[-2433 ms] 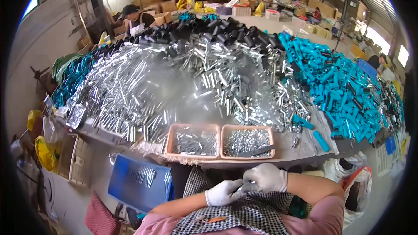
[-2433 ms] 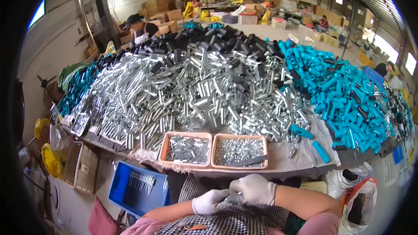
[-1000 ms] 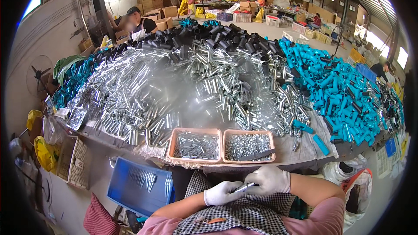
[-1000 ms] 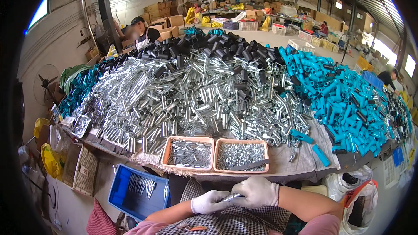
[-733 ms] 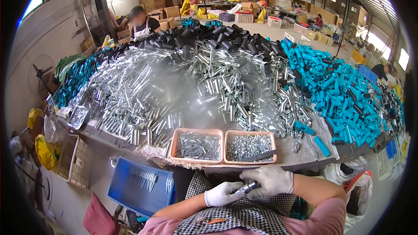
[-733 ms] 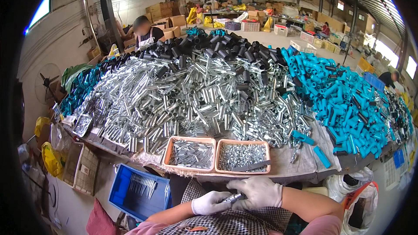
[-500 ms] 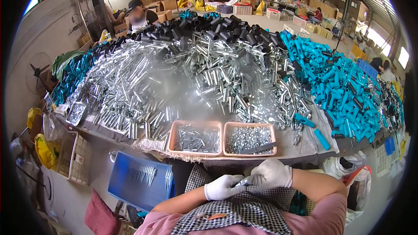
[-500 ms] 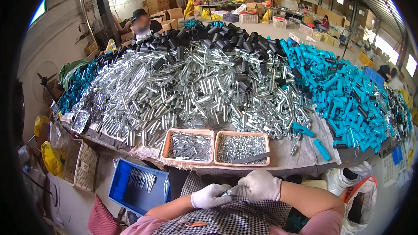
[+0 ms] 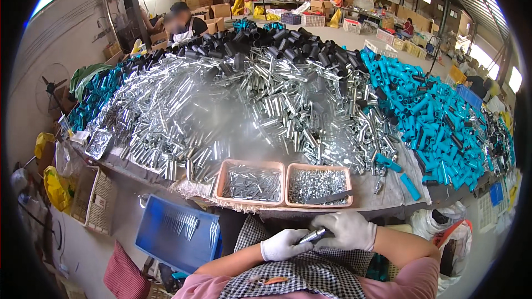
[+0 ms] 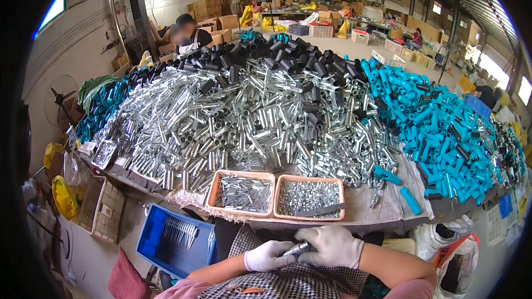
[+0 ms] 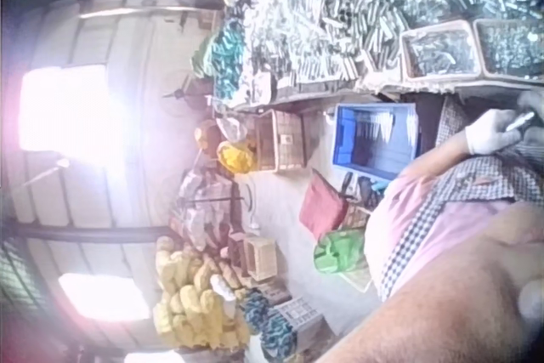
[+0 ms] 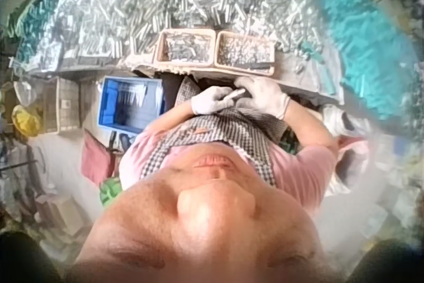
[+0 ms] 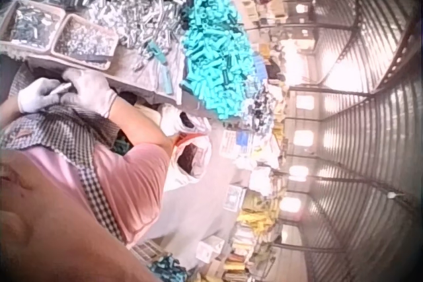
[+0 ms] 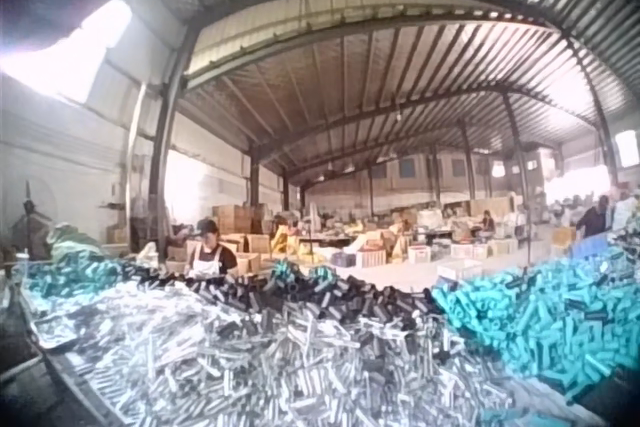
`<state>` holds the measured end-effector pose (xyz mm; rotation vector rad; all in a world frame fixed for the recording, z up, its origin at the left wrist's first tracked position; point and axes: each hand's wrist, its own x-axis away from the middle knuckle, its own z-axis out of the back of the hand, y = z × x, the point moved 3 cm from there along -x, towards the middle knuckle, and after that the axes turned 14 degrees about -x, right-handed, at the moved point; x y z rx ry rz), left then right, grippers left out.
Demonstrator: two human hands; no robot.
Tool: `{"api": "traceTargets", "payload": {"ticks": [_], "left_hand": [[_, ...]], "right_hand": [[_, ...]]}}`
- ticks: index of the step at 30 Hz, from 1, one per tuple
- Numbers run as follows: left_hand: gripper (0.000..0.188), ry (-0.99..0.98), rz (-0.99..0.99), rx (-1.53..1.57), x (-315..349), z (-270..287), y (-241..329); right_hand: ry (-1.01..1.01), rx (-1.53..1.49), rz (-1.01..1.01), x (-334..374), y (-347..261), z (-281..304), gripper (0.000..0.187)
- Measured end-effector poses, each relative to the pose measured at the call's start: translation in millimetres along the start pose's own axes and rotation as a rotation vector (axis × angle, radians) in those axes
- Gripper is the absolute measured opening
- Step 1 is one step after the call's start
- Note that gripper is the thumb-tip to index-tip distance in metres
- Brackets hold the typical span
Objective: Assembling small metal inserts into teal plastic housings at an industrial workstation.
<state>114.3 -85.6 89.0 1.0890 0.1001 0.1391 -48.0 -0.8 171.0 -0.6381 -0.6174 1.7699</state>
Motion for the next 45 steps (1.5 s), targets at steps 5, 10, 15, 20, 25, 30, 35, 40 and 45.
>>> {"api": "traceTargets", "payload": {"ticks": [5, 10, 15, 20, 25, 30, 35, 40, 45], "left_hand": [[0.029, -0.007, -0.046, 0.021, -5.7, -8.1, -5.7], [0.030, -0.069, -0.041, -0.063, -7.1, -7.0, -1.3], [0.030, -0.188, 0.051, 0.182, -6.0, -0.6, -6.5], [0.030, -0.426, 0.061, 0.376, -3.4, -13.1, -32.9], [0.030, -0.092, -0.001, -0.382, -3.3, -2.9, -5.1], [0.032, 0.145, -0.073, -1.006, 3.0, -5.4, 13.3], [0.031, -0.112, -0.019, -0.858, 7.6, -4.3, 5.3], [0.053, -0.662, 0.317, 0.413, 6.3, -12.1, -17.7], [0.032, -0.301, 0.017, -0.610, -1.8, -9.5, -0.7]], "right_hand": [[-0.147, -0.047, 0.046, 2.7, 7.5, -5.8, 0.026], [-0.245, 0.125, -0.025, 1.8, 13.5, -3.1, 0.038], [-0.230, 0.185, 0.213, -2.3, 1.3, -0.9, 0.035], [-0.250, 0.317, 0.287, 7.2, 13.1, -3.8, 0.027], [-0.290, 0.253, -0.063, 10.4, 18.1, -6.6, 0.033], [-0.366, -1.209, -1.158, 28.5, 49.4, -44.8, 0.036], [-0.194, -0.706, -0.543, 29.9, 47.1, -54.4, 0.045], [-0.236, 0.231, 0.348, 24.7, 24.9, -44.2, 0.039], [-0.390, 0.127, -0.003, 30.8, 50.2, -54.7, 0.037]]}}
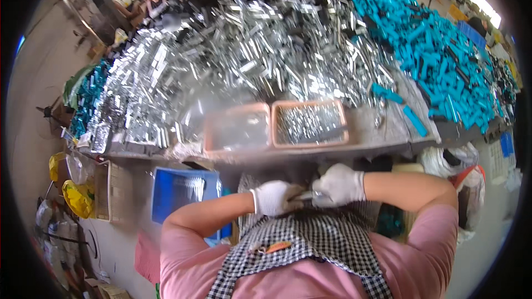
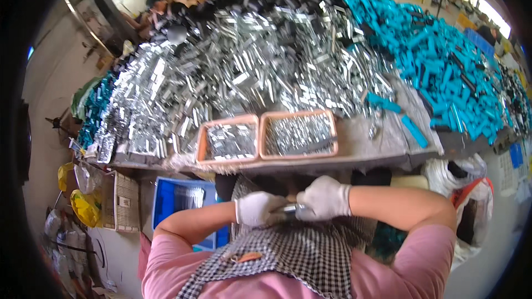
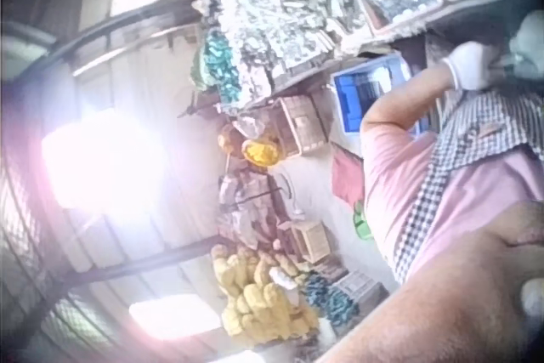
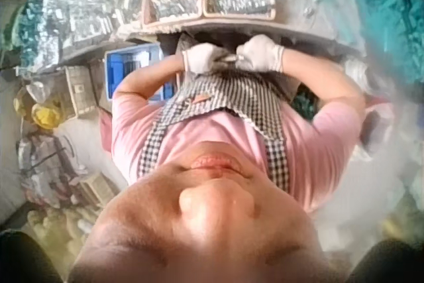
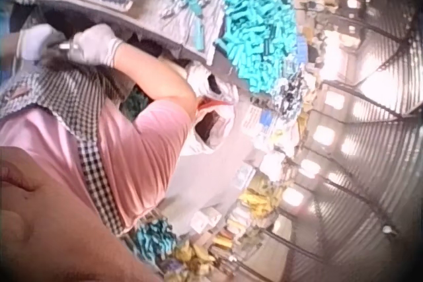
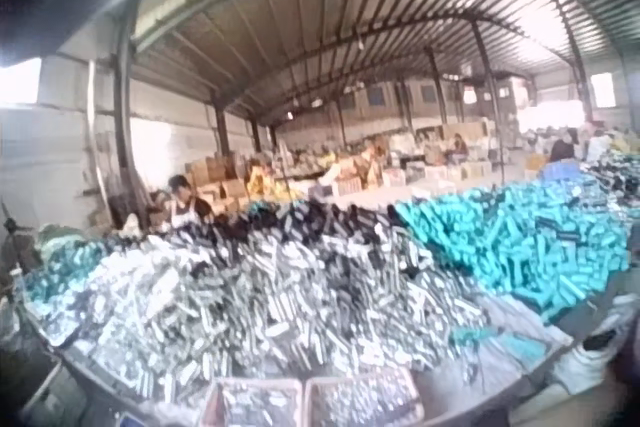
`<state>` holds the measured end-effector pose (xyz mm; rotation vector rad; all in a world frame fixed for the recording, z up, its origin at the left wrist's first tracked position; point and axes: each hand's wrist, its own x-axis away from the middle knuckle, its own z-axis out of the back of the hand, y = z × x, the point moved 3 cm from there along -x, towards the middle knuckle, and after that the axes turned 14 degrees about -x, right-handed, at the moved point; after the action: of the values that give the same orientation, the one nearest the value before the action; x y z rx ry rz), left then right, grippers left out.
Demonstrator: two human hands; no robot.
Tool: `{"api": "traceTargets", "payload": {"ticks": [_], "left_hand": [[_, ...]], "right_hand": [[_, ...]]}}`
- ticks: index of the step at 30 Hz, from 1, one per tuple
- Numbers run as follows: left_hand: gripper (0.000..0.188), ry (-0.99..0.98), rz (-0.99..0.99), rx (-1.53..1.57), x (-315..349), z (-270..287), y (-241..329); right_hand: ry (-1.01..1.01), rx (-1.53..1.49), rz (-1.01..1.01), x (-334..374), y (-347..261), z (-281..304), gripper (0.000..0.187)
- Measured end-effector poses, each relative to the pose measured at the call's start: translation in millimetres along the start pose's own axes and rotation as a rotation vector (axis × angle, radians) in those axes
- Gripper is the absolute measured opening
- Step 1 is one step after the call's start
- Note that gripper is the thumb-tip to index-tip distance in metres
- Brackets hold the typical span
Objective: Assembling small metal inserts into teal plastic housings at an industrial workstation.
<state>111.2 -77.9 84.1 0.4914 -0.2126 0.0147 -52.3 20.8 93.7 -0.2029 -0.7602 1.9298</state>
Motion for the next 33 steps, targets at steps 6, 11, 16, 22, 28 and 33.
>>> {"api": "traceTargets", "payload": {"ticks": [6, 11, 16, 22, 28, 33], "left_hand": [[0.024, 0.480, -0.018, -0.833, -7.1, -0.4, 21.4], [0.029, -0.220, 0.184, 0.258, -11.5, -11.8, -10.6], [0.047, -0.584, 0.263, 1.143, -7.3, -27.9, -15.1], [0.032, 0.315, -0.013, -0.631, -6.2, -25.1, 11.8], [0.032, 0.018, 0.101, -0.214, -7.3, -26.2, -15.2], [0.039, -0.585, 0.392, 1.134, 4.1, -34.3, -35.6]], "right_hand": [[-0.306, -2.074, -0.748, 12.7, 23.5, -44.5, 0.047], [0.212, -0.403, 0.151, 0.6, 27.5, -16.8, 0.044], [0.101, 0.111, 0.202, 3.6, 4.5, -4.4, 0.038], [-0.112, -1.671, -0.689, 11.6, 33.2, -73.9, 0.044], [0.208, -1.099, -0.373, -11.2, 49.9, -60.5, 0.039], [0.139, 0.078, 0.337, -21.2, 20.6, -17.5, 0.041]]}}
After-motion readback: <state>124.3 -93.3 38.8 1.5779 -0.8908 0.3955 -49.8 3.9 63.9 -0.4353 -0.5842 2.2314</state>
